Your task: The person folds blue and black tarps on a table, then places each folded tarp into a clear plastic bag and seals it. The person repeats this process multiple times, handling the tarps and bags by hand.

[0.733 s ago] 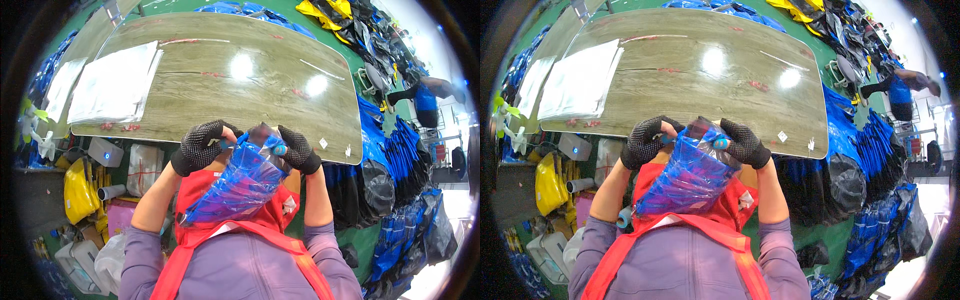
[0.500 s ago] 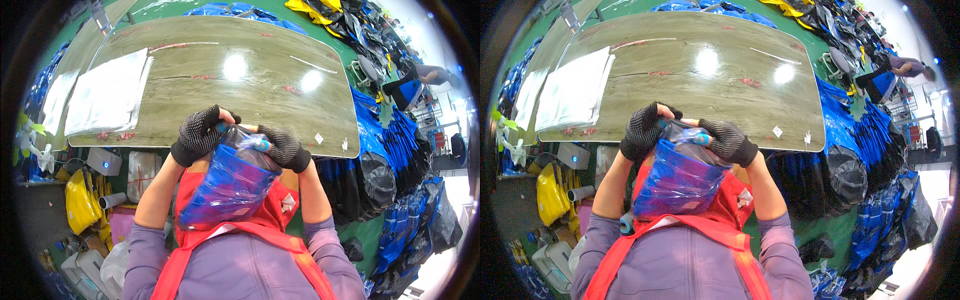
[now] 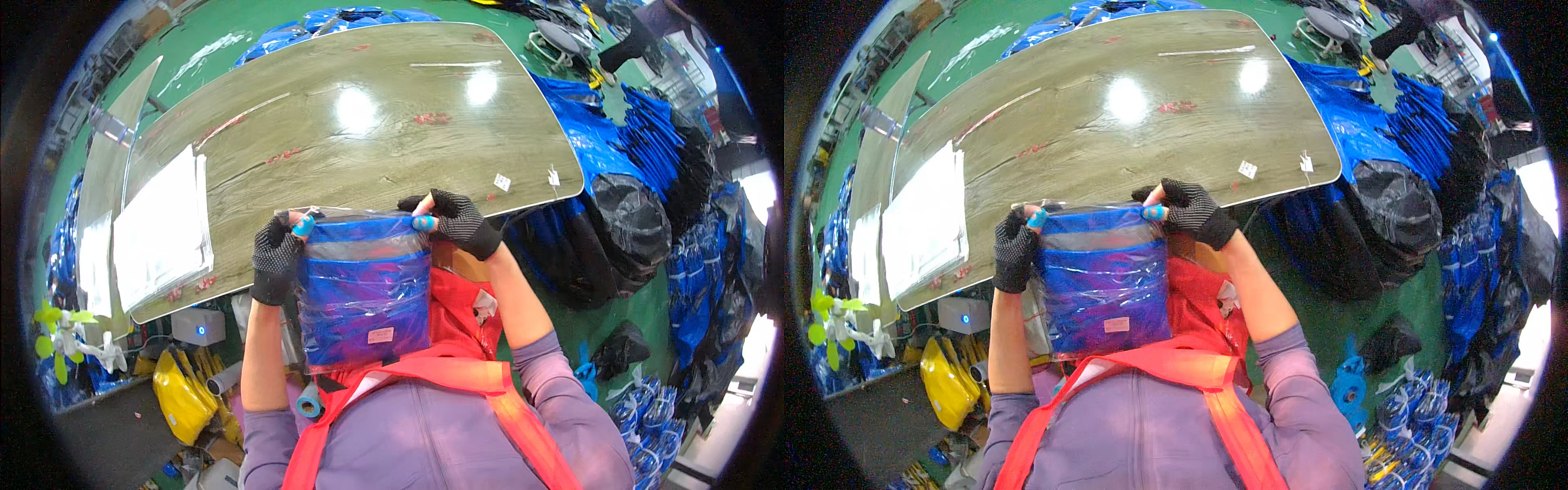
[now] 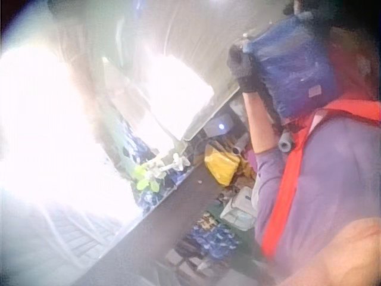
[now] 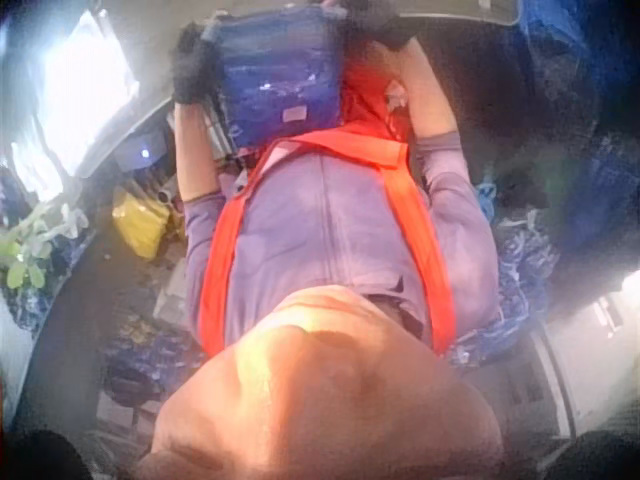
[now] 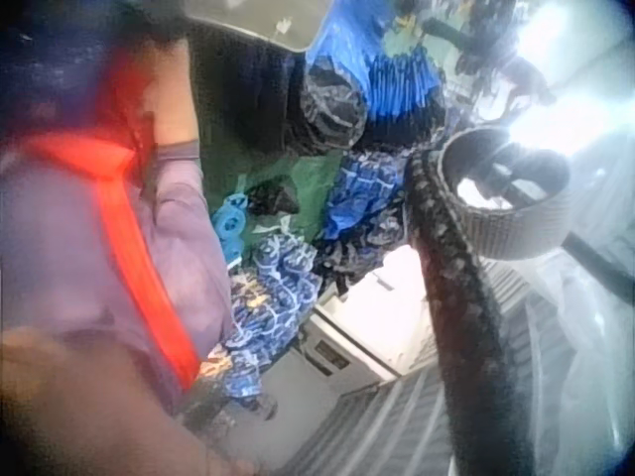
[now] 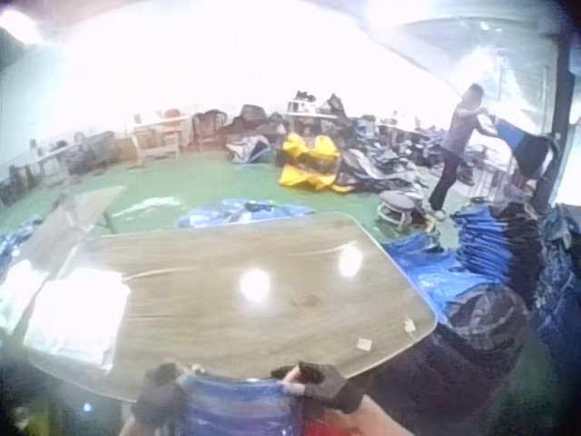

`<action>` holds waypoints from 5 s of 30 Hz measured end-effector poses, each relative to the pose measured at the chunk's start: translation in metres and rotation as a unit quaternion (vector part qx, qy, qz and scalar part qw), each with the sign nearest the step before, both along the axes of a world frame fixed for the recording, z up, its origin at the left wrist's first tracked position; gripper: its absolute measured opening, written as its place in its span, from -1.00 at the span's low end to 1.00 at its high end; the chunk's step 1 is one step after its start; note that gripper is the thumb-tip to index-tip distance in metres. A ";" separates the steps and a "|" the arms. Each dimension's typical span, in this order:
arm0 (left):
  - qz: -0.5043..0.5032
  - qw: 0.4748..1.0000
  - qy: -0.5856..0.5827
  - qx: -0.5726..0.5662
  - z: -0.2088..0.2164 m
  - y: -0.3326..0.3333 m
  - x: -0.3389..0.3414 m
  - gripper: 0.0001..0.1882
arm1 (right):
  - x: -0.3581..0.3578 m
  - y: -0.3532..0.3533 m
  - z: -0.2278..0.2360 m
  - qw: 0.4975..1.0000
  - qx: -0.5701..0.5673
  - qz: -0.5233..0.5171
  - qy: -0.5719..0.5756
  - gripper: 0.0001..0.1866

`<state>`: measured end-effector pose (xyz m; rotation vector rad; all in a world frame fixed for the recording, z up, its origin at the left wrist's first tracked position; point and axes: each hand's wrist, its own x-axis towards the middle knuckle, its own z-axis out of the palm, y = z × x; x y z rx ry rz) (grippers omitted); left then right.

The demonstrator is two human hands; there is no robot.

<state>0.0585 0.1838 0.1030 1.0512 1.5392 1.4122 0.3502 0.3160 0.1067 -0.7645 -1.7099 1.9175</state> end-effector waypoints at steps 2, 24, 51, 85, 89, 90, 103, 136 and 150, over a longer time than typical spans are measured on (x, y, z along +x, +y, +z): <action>0.020 0.997 0.040 0.059 -0.004 0.008 0.002 -0.84 | -0.004 -0.003 -0.015 0.995 0.061 -0.076 0.008 -0.78; -0.129 0.956 -0.244 -0.101 0.067 0.011 0.025 -0.36 | -0.019 0.024 0.015 0.936 -0.210 0.042 0.280 -0.19; -0.030 0.979 -0.201 0.029 0.009 0.051 0.004 -0.52 | -0.007 0.027 0.008 0.922 0.019 -0.355 0.151 -0.78; -0.194 0.981 0.001 -0.011 0.038 0.074 -0.004 -0.70 | -0.125 0.056 0.082 0.633 0.761 0.009 -0.139 -0.83; -0.188 0.982 -0.015 -0.019 0.035 0.075 -0.007 -0.63 | -0.120 0.070 0.077 0.654 0.741 0.073 -0.134 -0.80; -0.161 0.986 -0.024 -0.046 0.035 0.076 -0.008 -0.59 | -0.120 0.072 0.072 0.664 0.734 0.072 -0.123 -0.80; -0.185 0.978 -0.093 -0.026 0.047 0.074 0.001 -0.51 | -0.074 0.098 0.167 0.915 0.338 -0.106 -0.195 -0.80; -0.277 0.937 0.186 0.106 0.045 0.008 -0.013 -0.61 | 0.072 0.013 0.007 0.915 0.391 0.039 -0.090 -0.55; 0.044 0.988 -0.060 -0.132 0.007 0.027 0.072 -0.02 | 0.037 -0.005 0.023 0.799 0.582 -0.070 -0.136 -0.46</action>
